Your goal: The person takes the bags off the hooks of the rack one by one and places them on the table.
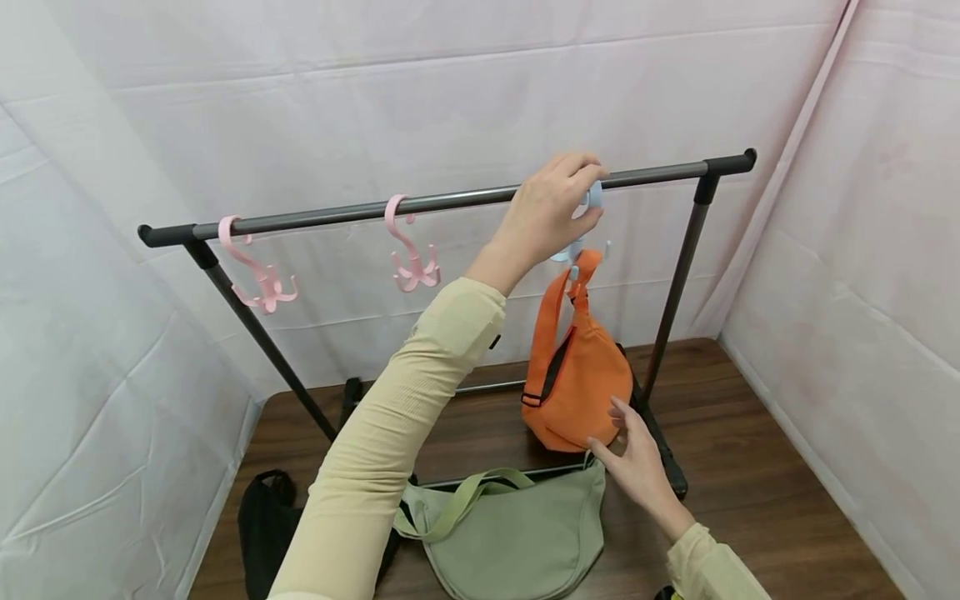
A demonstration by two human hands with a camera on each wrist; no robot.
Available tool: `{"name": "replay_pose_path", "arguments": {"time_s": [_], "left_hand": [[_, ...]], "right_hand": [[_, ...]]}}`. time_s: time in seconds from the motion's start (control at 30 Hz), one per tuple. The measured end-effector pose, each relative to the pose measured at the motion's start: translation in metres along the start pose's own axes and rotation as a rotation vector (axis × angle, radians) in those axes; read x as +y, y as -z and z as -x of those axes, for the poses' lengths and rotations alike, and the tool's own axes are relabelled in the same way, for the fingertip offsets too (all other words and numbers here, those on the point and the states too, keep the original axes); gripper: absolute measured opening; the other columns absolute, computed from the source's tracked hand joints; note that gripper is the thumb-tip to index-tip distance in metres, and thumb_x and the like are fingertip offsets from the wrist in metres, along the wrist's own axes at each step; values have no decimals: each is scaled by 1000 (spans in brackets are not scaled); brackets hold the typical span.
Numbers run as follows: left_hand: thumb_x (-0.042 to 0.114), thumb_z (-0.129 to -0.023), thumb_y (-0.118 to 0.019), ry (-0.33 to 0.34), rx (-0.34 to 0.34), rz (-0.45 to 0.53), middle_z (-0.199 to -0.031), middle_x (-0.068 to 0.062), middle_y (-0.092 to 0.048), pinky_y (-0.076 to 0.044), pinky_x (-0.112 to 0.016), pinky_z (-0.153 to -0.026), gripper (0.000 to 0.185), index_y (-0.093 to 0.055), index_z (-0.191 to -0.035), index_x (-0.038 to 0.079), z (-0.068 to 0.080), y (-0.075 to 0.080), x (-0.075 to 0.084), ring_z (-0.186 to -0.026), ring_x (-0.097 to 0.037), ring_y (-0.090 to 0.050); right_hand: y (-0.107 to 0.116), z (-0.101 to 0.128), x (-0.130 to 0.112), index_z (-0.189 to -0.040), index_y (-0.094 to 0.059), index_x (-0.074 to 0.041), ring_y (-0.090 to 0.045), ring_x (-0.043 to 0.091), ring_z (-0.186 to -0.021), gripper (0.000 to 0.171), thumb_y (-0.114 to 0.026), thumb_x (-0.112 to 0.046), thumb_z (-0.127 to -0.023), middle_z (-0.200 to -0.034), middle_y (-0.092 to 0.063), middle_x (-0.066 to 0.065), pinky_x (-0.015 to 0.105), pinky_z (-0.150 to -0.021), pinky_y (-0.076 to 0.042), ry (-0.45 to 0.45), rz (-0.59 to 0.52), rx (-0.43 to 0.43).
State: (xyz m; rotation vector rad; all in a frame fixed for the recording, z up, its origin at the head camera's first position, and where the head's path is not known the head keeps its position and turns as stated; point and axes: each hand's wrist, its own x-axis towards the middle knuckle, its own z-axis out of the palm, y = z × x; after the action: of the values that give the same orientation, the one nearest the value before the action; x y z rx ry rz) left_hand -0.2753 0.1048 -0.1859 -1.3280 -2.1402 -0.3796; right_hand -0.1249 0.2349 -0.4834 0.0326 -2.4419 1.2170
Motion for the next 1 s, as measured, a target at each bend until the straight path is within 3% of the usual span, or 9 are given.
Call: {"name": "replay_pose_path", "arguments": {"time_s": [0.2,0.63,0.8,1.0], "left_hand": [[14,-87,-59,-2,2,-6,-113,-5,-56,-42,-22,-87,28,-60,-112,4,-2,-1,0,-103,-19,-51],[12,-89,-56,5,-3,-20,-114,-4,-57,-42,-22,-89,25,-61,-112,4,-2,-1,3,-107,-19,-51],[12,-89,-57,9,5,-27,-114,-4,-58,-43,-23,-89,26,-60,-113,3,-2,-2,4,-106,-19,-52],[12,-88,-57,19,14,-31,-114,-4,-58,-43,-23,-90,26,-60,-113,4,-1,-2,4,-107,-19,-52]], "right_hand": [[-1,-1,-2,-135,-34,-3,-48,31,-106,65,-68,-18,-82,-120,-47,18,45,-80,-46,-2,-35,-21],[2,-6,-7,-136,-34,-3,-47,32,-108,64,-67,-18,-82,-122,-47,19,46,-82,-44,31,-50,-42],[10,-23,-14,-136,-34,-2,-47,34,-108,64,-67,-17,-83,-122,-47,20,49,-83,-44,70,-61,-32],[28,-62,-28,-135,-34,1,-46,36,-108,64,-66,-14,-82,-122,-47,21,49,-84,-43,132,-54,32]]}}
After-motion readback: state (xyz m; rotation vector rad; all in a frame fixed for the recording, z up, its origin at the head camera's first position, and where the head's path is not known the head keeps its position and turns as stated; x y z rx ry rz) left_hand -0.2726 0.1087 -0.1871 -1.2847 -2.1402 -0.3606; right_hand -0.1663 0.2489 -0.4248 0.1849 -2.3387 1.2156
